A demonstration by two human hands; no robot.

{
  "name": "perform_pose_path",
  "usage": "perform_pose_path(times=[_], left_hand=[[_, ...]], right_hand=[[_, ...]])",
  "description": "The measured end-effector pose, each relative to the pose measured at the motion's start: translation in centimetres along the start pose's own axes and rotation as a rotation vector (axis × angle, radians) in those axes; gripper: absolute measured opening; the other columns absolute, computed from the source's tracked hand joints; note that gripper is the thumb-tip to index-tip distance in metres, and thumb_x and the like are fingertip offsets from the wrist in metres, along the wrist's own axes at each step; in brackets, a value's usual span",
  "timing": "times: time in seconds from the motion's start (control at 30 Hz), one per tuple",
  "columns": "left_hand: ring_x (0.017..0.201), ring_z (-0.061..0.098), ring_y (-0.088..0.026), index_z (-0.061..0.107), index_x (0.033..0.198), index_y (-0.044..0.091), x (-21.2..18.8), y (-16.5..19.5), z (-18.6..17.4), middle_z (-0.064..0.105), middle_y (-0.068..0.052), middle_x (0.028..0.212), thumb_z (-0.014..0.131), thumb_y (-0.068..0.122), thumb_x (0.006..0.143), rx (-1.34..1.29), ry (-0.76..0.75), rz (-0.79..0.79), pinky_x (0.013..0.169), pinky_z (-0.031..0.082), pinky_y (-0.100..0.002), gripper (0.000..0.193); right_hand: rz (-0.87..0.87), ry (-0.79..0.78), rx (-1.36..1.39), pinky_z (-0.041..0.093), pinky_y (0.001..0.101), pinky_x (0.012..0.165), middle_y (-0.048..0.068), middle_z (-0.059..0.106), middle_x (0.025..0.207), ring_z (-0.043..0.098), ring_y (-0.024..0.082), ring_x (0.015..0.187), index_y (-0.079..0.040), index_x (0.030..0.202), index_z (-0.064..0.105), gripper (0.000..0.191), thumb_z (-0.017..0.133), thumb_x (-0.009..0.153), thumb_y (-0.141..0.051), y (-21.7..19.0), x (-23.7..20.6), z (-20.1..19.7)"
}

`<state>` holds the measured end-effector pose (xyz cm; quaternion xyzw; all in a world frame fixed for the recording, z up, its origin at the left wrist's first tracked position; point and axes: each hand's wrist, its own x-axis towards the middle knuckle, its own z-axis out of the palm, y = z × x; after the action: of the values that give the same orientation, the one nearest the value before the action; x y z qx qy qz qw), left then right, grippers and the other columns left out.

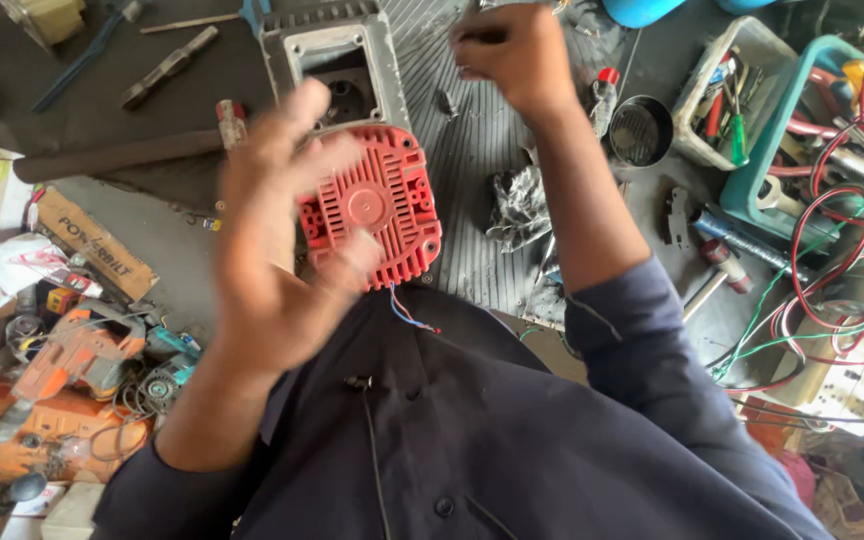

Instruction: The person cleans a red cylindrical electrical component with a rag, then places it on a metal housing. They insert screws into the component and tighten them using a screwdriver. The person continues to adjust and tighten the screws throughout the clip.

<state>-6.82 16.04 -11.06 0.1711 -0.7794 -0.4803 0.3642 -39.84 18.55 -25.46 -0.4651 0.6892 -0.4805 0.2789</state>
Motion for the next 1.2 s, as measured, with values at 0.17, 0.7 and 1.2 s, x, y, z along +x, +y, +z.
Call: perform_pose_path(times=[0.17, 0.7, 1.2], left_hand=[[0.137, 0.050, -0.015, 0.054, 0.137, -0.003, 1.0, -0.2, -2.4, 0.048, -0.010, 0.148, 0.062, 0.004, 0.113, -0.234, 0.082, -0.068, 0.116, 0.043, -0.027, 0.026], [0.117, 0.058, -0.013, 0.060, 0.124, -0.003, -2.1, -0.8, -6.6, 0.056, -0.011, 0.134, 0.063, 0.002, 0.112, -0.140, 0.026, -0.011, 0.102, 0.049, -0.025, 0.013], [0.113, 0.072, -0.027, 0.060, 0.127, -0.001, 3.7, -1.7, -13.1, 0.064, -0.019, 0.127, 0.080, 0.001, 0.093, -0.144, -0.240, 0.260, 0.097, 0.064, -0.037, 0.039]], right_hand=[[0.312, 0.185, 0.838, 0.058, 0.0359, 0.066, 0.011, 0.071, 0.085, 0.069, 0.021, 0.071, -0.001, 0.093, 0.074, 0.008, 0.073, 0.085, -0.001, -1.2, -2.7, -1.4], [-0.079, -0.048, -0.867, 0.057, 0.0471, 0.079, 0.010, 0.072, 0.103, 0.071, 0.035, 0.095, -0.012, 0.102, 0.074, 0.015, 0.065, 0.094, -0.021, 3.5, -2.8, 10.8], [-0.148, 0.298, -0.130, 0.046, 0.0219, 0.064, 0.005, 0.070, 0.088, 0.063, 0.008, 0.074, -0.002, 0.103, 0.074, 0.008, 0.081, 0.104, -0.004, -25.6, -14.0, 9.9]])
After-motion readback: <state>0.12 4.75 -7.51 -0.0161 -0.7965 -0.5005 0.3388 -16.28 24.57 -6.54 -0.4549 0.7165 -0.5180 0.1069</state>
